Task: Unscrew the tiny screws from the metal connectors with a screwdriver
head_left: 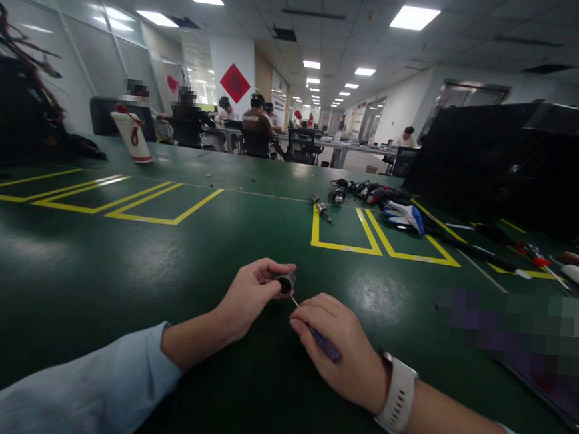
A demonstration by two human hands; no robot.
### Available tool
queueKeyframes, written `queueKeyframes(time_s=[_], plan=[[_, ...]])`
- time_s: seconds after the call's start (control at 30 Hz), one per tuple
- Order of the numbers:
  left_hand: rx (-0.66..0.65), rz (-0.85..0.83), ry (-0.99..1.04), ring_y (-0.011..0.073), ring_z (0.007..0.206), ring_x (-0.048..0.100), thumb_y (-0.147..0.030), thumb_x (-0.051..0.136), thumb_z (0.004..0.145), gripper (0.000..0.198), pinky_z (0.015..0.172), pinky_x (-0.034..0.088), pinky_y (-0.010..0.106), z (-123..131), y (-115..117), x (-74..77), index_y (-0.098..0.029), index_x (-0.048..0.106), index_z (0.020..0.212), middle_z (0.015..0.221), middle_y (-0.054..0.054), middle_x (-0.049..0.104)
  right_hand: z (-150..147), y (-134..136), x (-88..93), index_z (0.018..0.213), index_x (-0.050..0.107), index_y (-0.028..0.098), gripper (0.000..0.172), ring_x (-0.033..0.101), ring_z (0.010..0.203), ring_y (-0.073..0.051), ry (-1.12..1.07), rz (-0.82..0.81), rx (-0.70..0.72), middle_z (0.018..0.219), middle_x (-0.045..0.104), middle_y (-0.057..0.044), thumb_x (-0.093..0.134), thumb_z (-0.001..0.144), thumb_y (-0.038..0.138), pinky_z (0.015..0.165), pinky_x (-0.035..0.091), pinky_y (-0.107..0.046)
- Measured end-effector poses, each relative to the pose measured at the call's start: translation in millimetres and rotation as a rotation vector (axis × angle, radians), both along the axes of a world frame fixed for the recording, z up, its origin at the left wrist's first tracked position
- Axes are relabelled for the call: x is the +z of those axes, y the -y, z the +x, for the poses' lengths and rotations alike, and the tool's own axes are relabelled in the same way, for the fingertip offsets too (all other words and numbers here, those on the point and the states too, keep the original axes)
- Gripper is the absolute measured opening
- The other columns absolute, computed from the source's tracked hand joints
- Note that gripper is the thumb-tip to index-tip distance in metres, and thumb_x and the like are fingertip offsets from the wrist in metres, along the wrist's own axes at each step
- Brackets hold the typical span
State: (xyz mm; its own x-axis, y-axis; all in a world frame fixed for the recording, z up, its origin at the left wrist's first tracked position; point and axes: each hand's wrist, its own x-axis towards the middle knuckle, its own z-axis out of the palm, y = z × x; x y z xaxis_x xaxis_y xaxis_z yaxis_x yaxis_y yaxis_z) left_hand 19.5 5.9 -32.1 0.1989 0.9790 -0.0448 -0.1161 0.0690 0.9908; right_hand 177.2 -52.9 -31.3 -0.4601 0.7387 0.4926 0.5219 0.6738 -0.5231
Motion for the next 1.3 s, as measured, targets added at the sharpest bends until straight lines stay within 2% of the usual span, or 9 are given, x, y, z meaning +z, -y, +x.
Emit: queueKeyframes(time_s=[0.2, 0.7, 1.1, 1.2, 1.3], plan=[[0.006, -0.017, -0.008, 0.0141, 0.075, 0.064, -0.003, 0.058, 0.064, 0.016, 0.075, 0.052, 0.032, 0.6, -1.8, 0.2, -0.013, 0.06, 0.078, 0.106, 0.008, 0.066, -1.5, 1.6, 1.0, 0.088, 0.058, 0.016, 0.013, 0.055, 0.077, -0.017, 0.035, 0.032, -0.008, 0.082, 0.062, -0.006, 0.046, 0.086, 0.015, 0.07, 0.045, -0.031], [-0.015, -0.014, -0.009, 0.0156, 0.08, 0.064, -0.003, 0.059, 0.063, 0.019, 0.073, 0.052, 0.03, 0.8, 0.1, 0.6, -0.012, 0.062, 0.081, 0.108, 0.009, 0.066, -1.0, 0.6, -1.0, 0.088, 0.058, 0.015, 0.013, 0.054, 0.078, -0.016, 0.046, 0.032, -0.021, 0.083, 0.062, -0.006, 0.045, 0.087, 0.015, 0.071, 0.045, -0.03], [-0.017, 0.002, 0.032, 0.0167, 0.08, 0.065, -0.002, 0.06, 0.062, 0.017, 0.074, 0.053, 0.032, 1.8, 0.9, -2.3, -0.012, 0.061, 0.075, 0.104, 0.009, 0.067, -2.1, 1.8, -3.3, 0.088, 0.058, 0.015, 0.013, 0.054, 0.078, -0.017, 0.066, 0.04, 0.001, 0.082, 0.061, -0.006, 0.046, 0.085, 0.015, 0.072, 0.044, -0.032], [-0.012, 0.018, 0.046, 0.0177, 0.082, 0.065, -0.003, 0.06, 0.062, 0.016, 0.074, 0.053, 0.032, 0.8, -0.4, -3.1, -0.012, 0.061, 0.076, 0.103, 0.009, 0.067, -1.5, 2.3, -1.2, 0.087, 0.059, 0.015, 0.013, 0.054, 0.076, -0.017, 0.021, 0.06, 0.024, 0.08, 0.062, -0.007, 0.046, 0.085, 0.013, 0.07, 0.045, -0.032], [0.058, 0.054, 0.068, 0.0197, 0.086, 0.064, -0.005, 0.063, 0.062, 0.014, 0.073, 0.055, 0.033, -3.9, -8.4, -2.4, -0.011, 0.06, 0.075, 0.101, 0.009, 0.067, 1.2, 4.8, 2.3, 0.088, 0.058, 0.015, 0.013, 0.055, 0.075, -0.016, -0.086, 0.12, 0.051, 0.08, 0.062, -0.007, 0.046, 0.085, 0.012, 0.068, 0.046, -0.031]])
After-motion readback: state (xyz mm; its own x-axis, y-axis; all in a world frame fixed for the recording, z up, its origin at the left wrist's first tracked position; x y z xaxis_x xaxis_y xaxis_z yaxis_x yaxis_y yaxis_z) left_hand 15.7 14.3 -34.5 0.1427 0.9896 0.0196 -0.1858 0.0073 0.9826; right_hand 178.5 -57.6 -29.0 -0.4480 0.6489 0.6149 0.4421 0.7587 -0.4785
